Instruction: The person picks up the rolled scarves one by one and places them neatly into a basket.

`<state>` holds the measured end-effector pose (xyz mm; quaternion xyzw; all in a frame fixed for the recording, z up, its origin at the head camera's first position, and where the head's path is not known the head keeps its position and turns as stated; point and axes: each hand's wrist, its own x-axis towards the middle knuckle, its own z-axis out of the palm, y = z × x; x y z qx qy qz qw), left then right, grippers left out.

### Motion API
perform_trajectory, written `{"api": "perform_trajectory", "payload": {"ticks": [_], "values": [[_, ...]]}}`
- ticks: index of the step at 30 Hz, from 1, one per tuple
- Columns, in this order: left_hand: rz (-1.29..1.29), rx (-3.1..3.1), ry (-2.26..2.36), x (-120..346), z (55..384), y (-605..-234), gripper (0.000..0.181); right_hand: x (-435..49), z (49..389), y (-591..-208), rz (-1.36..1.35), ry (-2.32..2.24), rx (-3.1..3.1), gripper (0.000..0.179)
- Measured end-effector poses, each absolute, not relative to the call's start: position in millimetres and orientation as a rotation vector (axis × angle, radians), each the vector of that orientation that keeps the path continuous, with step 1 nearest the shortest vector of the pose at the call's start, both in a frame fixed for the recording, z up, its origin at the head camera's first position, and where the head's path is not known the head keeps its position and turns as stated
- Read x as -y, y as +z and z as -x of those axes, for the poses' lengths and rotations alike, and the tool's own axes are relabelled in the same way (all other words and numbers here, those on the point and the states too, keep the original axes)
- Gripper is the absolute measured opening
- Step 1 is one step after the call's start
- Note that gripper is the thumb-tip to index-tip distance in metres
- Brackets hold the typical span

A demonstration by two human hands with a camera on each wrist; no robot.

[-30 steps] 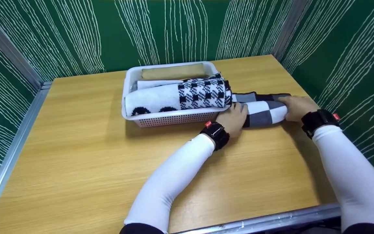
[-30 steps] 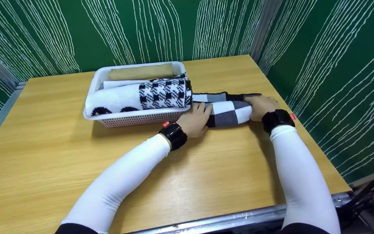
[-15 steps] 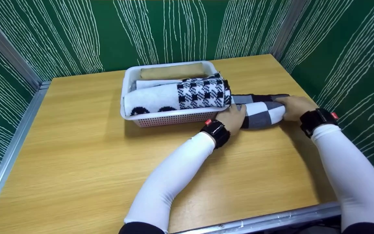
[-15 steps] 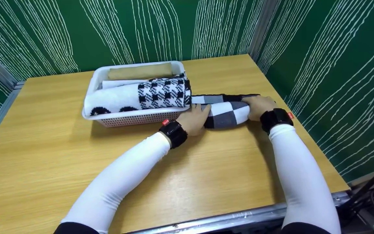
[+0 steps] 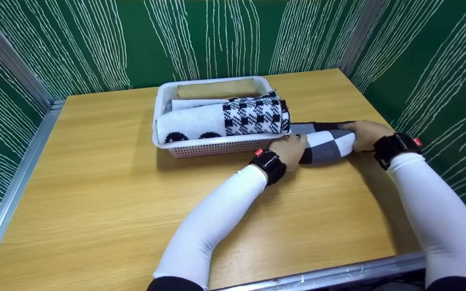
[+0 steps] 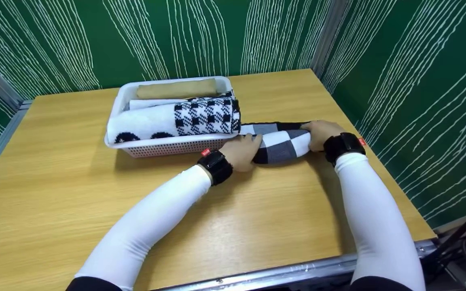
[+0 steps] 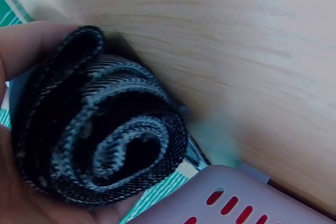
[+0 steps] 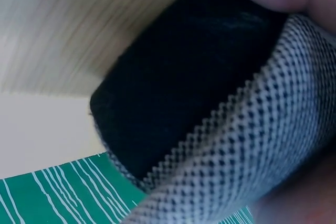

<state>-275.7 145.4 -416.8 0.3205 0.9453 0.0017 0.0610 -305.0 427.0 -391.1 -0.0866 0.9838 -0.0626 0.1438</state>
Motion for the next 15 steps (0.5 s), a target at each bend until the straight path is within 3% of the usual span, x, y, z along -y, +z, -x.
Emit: {"api": "perform_trajectory", "payload": {"ticks": [4,15], "values": [[-0.931,-2.810,0.079,-144.1,273.5,-412.3,0.088,-425.4,305.4,-389.9,0.233,-0.197,-2.816,0.088],[-0.952,-2.789,0.047,-145.2,272.0,-406.4,0.073,-421.1,303.5,-388.0,0.275,-0.192,-2.835,0.096]]}}
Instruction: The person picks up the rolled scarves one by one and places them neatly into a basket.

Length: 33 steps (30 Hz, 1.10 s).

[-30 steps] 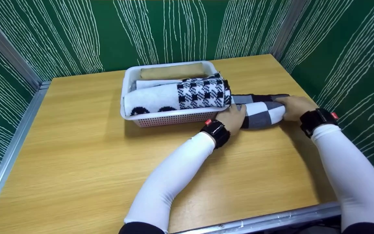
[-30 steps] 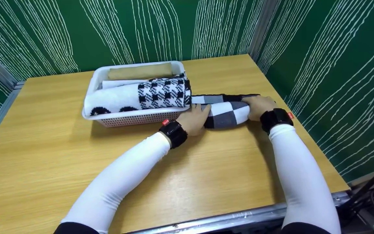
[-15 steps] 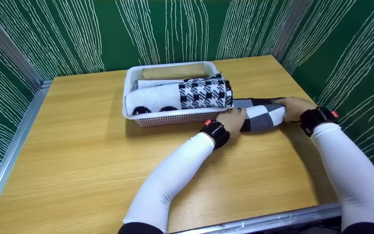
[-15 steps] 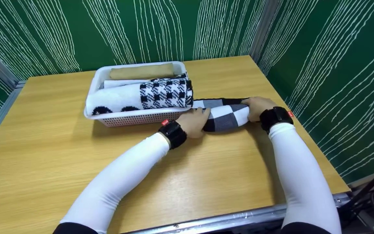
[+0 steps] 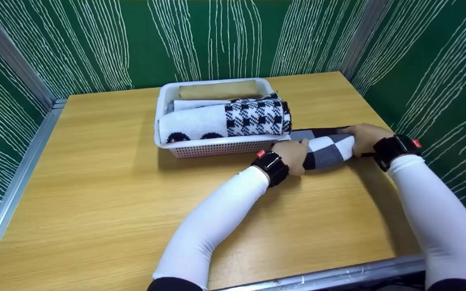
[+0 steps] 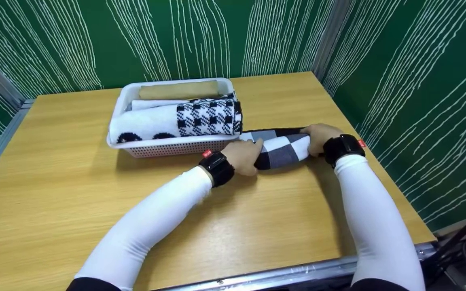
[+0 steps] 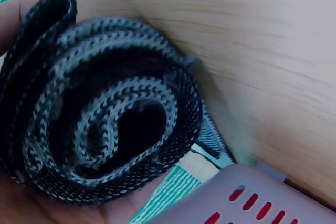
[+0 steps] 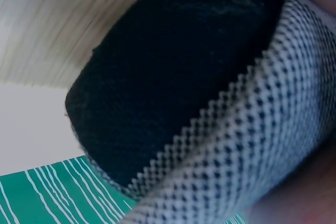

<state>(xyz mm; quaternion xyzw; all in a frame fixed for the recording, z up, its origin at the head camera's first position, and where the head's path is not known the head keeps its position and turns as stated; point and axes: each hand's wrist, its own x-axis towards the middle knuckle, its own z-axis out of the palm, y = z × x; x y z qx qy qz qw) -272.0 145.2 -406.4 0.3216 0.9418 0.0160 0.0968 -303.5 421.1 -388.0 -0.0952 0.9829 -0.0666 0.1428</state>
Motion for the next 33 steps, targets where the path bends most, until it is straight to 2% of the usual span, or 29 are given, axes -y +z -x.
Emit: {"api": "perform_trajectory", "payload": {"ticks": [18,33], "values": [[-0.906,-2.781,0.139,-143.1,267.3,-405.4,0.068,-427.2,301.6,-396.9,0.322,-0.207,-2.854,0.098],[-0.941,-2.792,0.155,-142.4,267.3,-404.6,0.064,-428.5,302.2,-393.8,0.371,-0.202,-2.863,0.086]]}}
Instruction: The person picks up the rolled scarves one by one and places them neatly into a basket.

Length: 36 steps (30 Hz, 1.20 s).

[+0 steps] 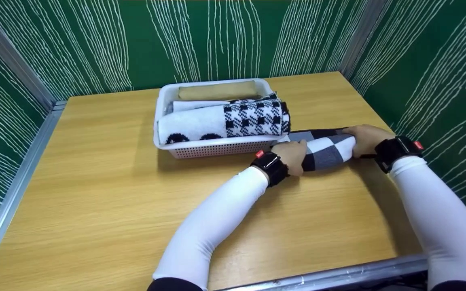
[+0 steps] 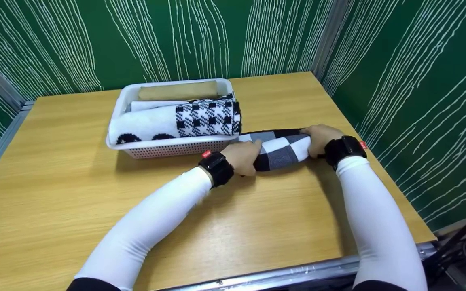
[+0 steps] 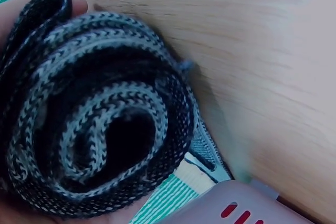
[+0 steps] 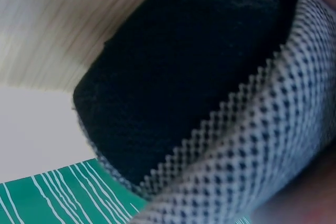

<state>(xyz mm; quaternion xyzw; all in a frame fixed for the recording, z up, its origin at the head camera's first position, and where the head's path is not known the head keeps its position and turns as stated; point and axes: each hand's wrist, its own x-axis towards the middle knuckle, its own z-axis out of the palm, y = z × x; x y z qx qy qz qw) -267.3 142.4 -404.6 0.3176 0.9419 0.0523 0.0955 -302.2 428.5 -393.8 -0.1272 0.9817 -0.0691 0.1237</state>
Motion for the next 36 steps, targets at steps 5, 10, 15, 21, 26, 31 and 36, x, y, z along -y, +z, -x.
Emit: {"api": "perform_trajectory", "payload": {"ticks": [5,10,15,21,26,31,36], "values": [[-0.950,-2.783,0.159,-140.1,266.5,-403.2,0.062,-426.1,301.7,-390.7,0.348,-0.206,-2.846,0.082],[-0.955,-2.768,0.171,-138.5,266.2,-401.8,0.061,-423.7,299.0,-387.4,0.357,-0.194,-2.846,0.076],[-0.959,-2.755,0.184,-136.0,264.5,-400.3,0.060,-420.9,296.6,-383.0,0.357,-0.203,-2.834,0.079],[-0.969,-2.768,0.176,-133.4,260.5,-397.3,0.056,-418.1,296.8,-377.9,0.356,-0.211,-2.827,0.073],[-1.013,-2.781,0.152,-131.6,259.3,-395.2,0.054,-416.1,296.7,-371.9,0.380,-0.191,-2.842,0.072],[-1.005,-2.792,0.146,-130.1,256.3,-389.5,0.055,-412.5,295.9,-364.0,0.351,-0.195,-2.824,0.071],[-1.005,-2.810,0.151,-128.4,252.3,-383.3,0.059,-411.1,295.8,-357.1,0.337,-0.189,-2.815,0.068]]}}
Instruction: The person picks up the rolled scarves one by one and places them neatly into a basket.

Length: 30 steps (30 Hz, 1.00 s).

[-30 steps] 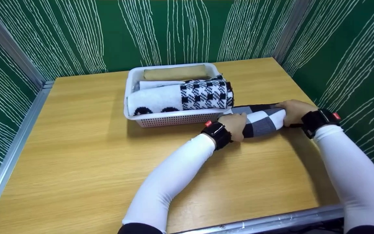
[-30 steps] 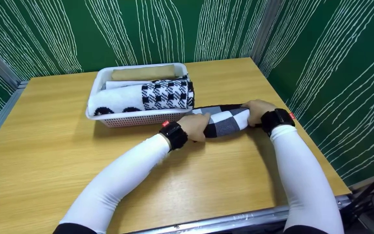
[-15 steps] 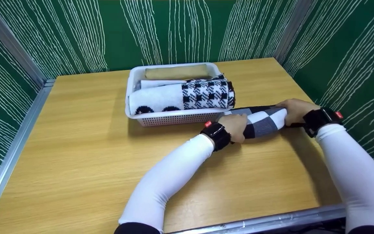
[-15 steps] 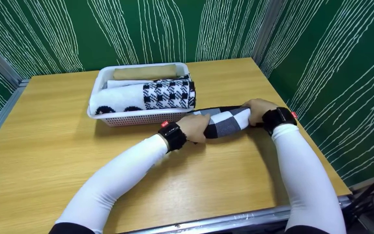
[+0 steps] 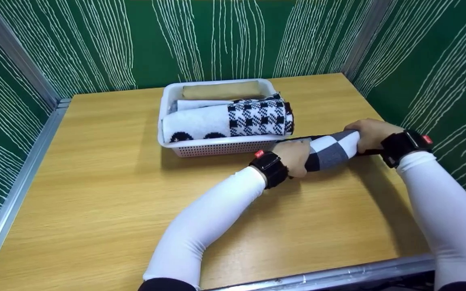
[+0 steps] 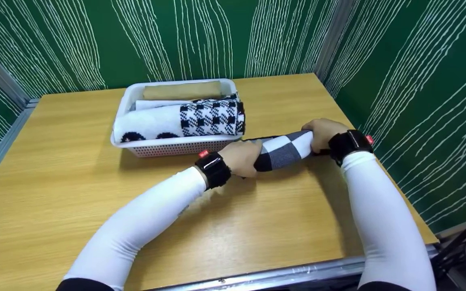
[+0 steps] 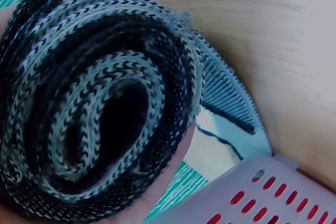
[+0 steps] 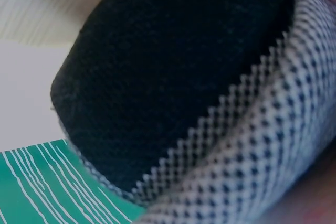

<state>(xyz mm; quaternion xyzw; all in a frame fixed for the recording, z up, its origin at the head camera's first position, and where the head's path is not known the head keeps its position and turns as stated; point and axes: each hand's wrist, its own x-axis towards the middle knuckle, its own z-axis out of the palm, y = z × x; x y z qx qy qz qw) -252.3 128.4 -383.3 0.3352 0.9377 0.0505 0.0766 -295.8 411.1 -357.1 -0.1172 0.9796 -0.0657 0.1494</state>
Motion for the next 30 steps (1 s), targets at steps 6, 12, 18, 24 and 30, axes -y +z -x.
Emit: {"api": "perform_trajectory", "payload": {"ticks": [6,12,18,24,30], "values": [[-0.998,-2.798,0.161,-126.4,248.7,-375.6,0.058,-410.1,294.7,-348.3,0.341,-0.173,-2.826,0.069],[-0.996,-2.787,0.173,-121.9,246.2,-365.8,0.058,-406.8,294.5,-339.7,0.373,-0.160,-2.835,0.062],[-0.998,-2.802,0.170,-120.3,245.4,-359.9,0.060,-402.1,292.6,-331.4,0.409,-0.133,-2.846,0.059],[-1.007,-2.827,0.120,-117.7,242.6,-352.3,0.064,-398.4,292.9,-324.6,0.466,-0.103,-2.867,0.050],[-1.024,-2.837,0.079,-110.9,237.6,-339.0,0.061,-394.4,295.5,-316.7,0.496,-0.096,-2.868,0.052]]}}
